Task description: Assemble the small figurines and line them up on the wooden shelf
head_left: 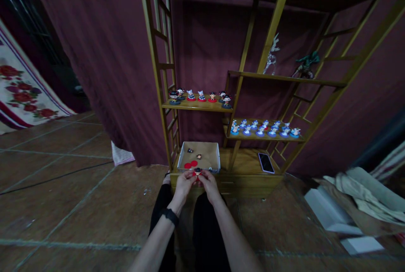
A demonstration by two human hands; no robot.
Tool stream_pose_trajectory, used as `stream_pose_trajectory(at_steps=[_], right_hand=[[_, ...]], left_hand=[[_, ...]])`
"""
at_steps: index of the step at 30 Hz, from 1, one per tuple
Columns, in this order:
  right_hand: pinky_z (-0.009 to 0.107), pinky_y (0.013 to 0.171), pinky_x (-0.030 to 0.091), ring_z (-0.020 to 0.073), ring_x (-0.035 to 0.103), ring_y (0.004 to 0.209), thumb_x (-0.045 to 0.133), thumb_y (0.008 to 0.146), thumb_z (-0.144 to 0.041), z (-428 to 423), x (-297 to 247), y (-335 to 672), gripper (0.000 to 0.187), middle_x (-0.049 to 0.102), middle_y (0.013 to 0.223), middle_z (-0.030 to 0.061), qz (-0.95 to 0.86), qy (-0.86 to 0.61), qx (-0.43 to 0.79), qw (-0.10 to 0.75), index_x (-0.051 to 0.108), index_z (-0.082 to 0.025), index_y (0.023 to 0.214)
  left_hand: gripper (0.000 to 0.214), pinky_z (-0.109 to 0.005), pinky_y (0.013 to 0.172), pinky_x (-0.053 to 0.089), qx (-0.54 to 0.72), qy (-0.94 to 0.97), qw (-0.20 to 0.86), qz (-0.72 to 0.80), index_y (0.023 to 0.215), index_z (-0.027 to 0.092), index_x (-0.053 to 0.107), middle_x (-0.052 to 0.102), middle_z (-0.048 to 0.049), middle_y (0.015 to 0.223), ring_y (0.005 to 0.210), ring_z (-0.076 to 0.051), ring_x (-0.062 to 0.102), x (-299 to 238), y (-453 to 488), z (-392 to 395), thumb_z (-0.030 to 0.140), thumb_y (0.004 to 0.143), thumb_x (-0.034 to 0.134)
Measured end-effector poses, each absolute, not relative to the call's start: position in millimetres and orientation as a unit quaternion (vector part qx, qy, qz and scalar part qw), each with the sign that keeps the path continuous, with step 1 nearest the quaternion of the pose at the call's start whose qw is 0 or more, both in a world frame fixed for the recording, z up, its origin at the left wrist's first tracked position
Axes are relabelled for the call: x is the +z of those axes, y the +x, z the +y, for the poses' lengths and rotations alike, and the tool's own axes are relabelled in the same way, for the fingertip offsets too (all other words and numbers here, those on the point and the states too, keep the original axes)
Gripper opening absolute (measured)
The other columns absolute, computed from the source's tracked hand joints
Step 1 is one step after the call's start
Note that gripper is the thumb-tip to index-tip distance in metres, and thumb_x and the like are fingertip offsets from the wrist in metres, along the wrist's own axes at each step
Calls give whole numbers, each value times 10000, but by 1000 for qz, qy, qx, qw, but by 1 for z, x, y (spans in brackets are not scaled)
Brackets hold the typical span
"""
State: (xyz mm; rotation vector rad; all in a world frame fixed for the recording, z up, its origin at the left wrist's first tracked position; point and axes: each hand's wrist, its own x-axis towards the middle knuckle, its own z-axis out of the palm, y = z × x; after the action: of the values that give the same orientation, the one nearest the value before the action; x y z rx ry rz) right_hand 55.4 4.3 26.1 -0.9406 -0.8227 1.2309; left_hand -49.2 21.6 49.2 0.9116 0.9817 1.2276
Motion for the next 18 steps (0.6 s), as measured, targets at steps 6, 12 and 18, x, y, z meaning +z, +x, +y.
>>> stream_pose_trajectory(at_steps=[6,12,18], right_hand=[[193,459,354,66,441,465,637,624,-307,3,30,54,260,595,646,-36,-380,-418,537,626,620,-184,852],[198,468,373,74,462,476,634,610,-310,6,28,54,275,612,671,-24,-383,-428,541,614,622,-178,850],[202,475,383,79,471,475,623,604,-297,8,27,53,280,614,641,-23,-378,-435,537,616,629,-174,855]], left_hand=[[338,-177,456,392,525,401,615,430,776,96,657,656,-24,621,450,-69,517,40,-52,22,204,472,757],[328,-178,456,397,517,412,616,428,777,90,666,658,-31,612,452,-74,523,39,-54,22,212,485,751],[267,-163,433,380,524,405,611,434,755,90,663,644,-11,577,408,-51,490,44,-52,23,149,506,736]])
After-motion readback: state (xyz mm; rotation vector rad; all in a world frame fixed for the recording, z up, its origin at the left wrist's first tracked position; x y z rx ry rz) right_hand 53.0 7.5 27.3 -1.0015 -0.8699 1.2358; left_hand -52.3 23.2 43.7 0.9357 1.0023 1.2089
